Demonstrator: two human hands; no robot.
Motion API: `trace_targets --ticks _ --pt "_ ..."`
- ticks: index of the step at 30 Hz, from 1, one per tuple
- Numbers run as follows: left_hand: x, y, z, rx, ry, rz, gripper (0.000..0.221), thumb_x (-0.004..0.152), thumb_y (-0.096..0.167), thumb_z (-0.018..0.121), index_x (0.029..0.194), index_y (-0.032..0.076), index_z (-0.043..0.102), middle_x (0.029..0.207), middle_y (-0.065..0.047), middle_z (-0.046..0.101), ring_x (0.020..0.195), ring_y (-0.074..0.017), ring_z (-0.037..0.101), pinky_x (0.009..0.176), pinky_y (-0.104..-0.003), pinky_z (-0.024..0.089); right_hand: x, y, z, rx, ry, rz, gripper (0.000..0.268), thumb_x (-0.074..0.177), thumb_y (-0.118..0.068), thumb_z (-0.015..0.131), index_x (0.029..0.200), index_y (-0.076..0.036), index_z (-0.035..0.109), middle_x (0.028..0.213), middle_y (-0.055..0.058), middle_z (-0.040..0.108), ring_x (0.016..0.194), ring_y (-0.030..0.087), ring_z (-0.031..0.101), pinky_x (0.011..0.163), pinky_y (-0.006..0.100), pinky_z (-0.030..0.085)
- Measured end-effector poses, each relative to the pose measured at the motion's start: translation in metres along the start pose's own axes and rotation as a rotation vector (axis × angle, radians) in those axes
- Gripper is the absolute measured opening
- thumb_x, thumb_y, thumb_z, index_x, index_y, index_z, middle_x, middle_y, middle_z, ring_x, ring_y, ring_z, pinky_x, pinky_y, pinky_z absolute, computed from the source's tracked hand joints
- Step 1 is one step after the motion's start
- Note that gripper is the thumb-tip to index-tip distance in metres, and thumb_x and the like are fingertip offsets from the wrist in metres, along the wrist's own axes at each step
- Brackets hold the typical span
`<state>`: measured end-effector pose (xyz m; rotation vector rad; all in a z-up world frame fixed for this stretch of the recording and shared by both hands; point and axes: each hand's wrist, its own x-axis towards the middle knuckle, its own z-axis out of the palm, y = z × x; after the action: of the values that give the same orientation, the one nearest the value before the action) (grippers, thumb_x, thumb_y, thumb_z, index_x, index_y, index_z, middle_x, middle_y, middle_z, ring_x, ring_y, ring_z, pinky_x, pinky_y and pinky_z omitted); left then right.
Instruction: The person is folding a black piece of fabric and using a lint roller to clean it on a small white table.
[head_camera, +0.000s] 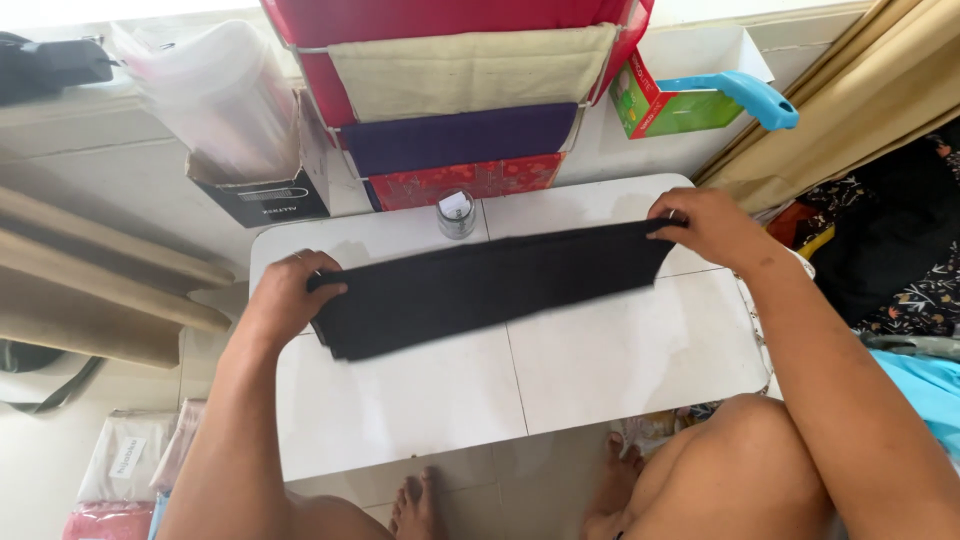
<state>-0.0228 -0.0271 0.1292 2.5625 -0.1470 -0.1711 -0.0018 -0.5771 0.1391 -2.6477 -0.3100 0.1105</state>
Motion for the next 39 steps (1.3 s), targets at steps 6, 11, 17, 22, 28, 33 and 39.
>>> trace_targets --ticks 6,11,17,22,28,33,39 --pt "-0.036 -0.033 0.018 0.361 0.388 0.327 0.035 0.078 0.013 0.086 0.105 0.028 0.069 0.096 0.002 0.067 0.086 -0.0288 0.071 0.082 -0.041 0.06 -0.039 0.018 0.01 -0.294 0.186 -0.275 0.021 0.086 -0.02 0.077 0.104 -0.027 0.069 0.101 -0.008 0.07 0.098 0.018 0.07 0.091 0.035 0.056" --pt "-0.068 -0.06 0.087 0.482 0.131 0.49 0.021 0.084 0.008 0.071 0.096 0.025 0.068 0.093 0.0 0.068 0.093 -0.024 0.071 0.081 -0.038 0.058 -0.067 0.041 0.064 -0.448 -0.192 -0.338 0.023 0.082 -0.012 0.072 0.102 -0.019 0.064 0.103 0.003 0.07 0.104 0.028 0.069 0.094 0.043 0.058" --pt "-0.109 -0.018 0.081 0.605 -0.453 0.151 0.035 0.087 0.006 0.073 0.118 0.022 0.071 0.124 -0.008 0.072 0.123 -0.0229 0.068 0.099 -0.036 0.058 -0.088 0.03 0.081 -0.548 -0.578 -0.164 0.022 0.085 -0.014 0.072 0.103 -0.026 0.067 0.107 -0.009 0.069 0.11 0.018 0.068 0.097 0.036 0.056" --pt "-0.092 -0.004 0.062 0.349 -0.534 -0.064 0.042 0.088 0.052 0.073 0.108 0.015 0.076 0.096 -0.011 0.082 0.102 -0.0283 0.077 0.088 -0.045 0.06 -0.078 0.029 0.069 -0.248 -0.578 0.039 0.038 0.077 -0.059 0.08 0.098 -0.028 0.08 0.089 0.001 0.081 0.094 0.03 0.077 0.086 0.045 0.06" --pt "-0.067 0.005 0.076 0.629 -0.141 0.301 0.043 0.101 0.015 0.052 0.144 0.018 0.051 0.146 -0.006 0.053 0.138 -0.024 0.053 0.111 -0.043 0.047 -0.056 -0.012 0.085 -0.402 -0.08 -0.272 0.049 0.097 -0.054 0.058 0.133 -0.022 0.062 0.122 0.009 0.066 0.114 0.03 0.067 0.099 0.045 0.053" --pt "-0.052 -0.001 0.083 0.893 -0.382 0.235 0.092 0.093 0.083 0.018 0.165 0.026 0.015 0.173 -0.002 0.018 0.158 -0.019 0.022 0.131 -0.041 0.022 -0.05 0.0 0.136 -0.583 -0.132 -0.445 0.089 0.095 -0.073 0.043 0.163 -0.018 0.025 0.161 0.017 0.034 0.147 0.038 0.037 0.121 0.049 0.033" --pt "-0.061 0.0 0.081 0.858 -0.382 0.065 0.1 0.089 0.09 0.014 0.166 0.026 0.014 0.174 -0.003 0.015 0.159 -0.0191 0.017 0.132 -0.04 0.016 -0.049 0.003 0.133 -0.559 -0.325 -0.196 0.097 0.093 -0.085 0.035 0.165 -0.024 0.013 0.17 0.01 0.014 0.155 0.035 0.014 0.127 0.05 0.012"
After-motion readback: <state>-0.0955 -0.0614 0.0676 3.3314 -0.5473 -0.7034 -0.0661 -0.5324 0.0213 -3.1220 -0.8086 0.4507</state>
